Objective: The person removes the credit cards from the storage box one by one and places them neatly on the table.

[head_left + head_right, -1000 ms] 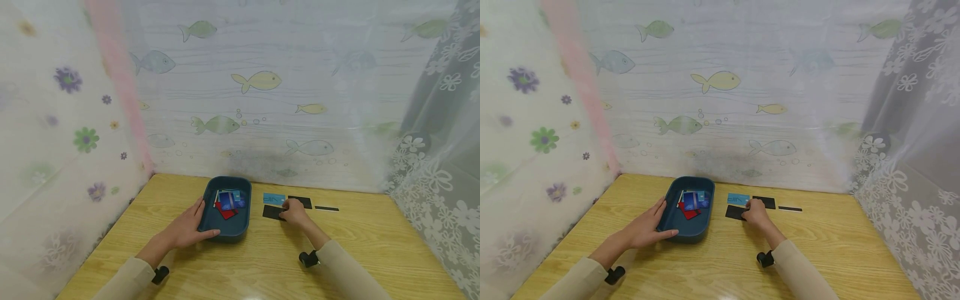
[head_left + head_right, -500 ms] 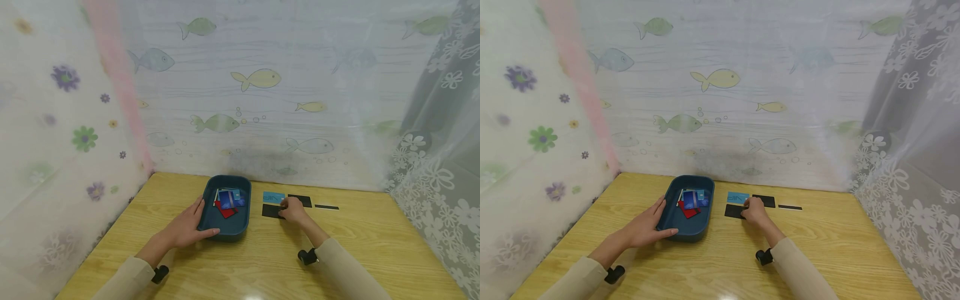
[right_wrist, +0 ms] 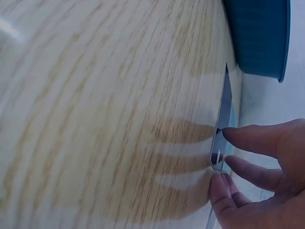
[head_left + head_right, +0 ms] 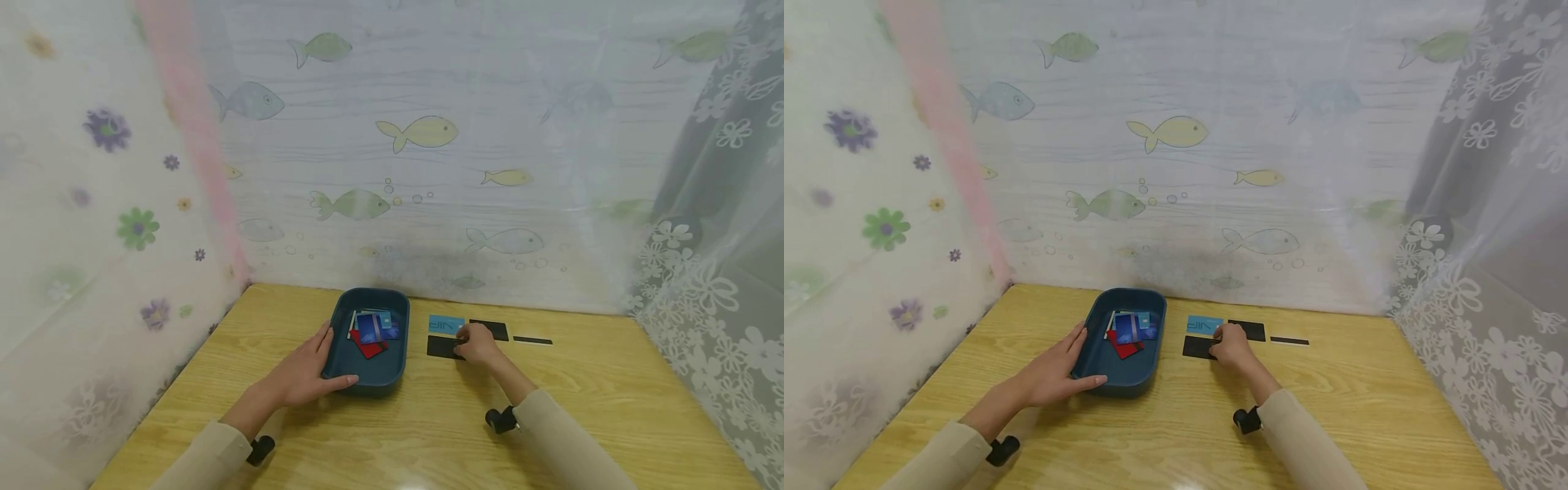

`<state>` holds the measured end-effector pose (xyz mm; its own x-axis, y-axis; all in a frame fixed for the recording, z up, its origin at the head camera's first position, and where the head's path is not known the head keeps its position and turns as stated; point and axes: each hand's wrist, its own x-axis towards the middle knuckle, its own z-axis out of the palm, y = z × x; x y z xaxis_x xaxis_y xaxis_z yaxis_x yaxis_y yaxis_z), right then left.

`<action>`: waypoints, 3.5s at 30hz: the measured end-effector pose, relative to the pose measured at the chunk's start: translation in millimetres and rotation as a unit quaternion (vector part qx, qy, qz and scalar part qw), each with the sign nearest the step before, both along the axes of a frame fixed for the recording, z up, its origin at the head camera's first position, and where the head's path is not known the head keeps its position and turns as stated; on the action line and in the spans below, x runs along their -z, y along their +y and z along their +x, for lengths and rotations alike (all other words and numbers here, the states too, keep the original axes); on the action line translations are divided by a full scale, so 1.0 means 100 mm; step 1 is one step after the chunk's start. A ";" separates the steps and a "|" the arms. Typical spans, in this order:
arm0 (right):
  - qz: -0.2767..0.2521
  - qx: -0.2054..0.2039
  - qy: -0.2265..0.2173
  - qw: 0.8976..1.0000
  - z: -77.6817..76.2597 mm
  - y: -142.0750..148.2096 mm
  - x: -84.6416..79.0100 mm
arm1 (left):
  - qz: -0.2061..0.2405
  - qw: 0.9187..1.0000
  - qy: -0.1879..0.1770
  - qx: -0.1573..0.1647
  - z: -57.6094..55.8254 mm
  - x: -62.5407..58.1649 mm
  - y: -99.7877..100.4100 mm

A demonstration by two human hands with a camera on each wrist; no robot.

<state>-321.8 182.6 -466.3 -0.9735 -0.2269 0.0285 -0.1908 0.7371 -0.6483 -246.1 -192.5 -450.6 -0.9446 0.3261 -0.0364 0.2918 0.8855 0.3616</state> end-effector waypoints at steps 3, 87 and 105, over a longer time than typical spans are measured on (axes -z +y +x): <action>0.002 -0.002 0.003 1.000 0.00 0.00 0.01 | 0.001 1.000 0.001 -0.001 0.01 0.00 0.00; -0.119 -0.155 -0.046 0.980 0.42 -0.97 -0.68 | 0.005 1.000 0.004 0.000 0.02 -0.01 0.02; -0.149 -0.102 -0.084 0.980 0.38 -1.40 -0.53 | 0.002 1.000 0.014 0.007 0.00 0.04 0.01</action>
<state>-283.7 42.6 -413.1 -0.9057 -0.4227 -0.0335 -0.1867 0.4683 -0.8636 -245.6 -191.8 -454.2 -0.9406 0.3395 -0.0092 0.3141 0.8800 0.3563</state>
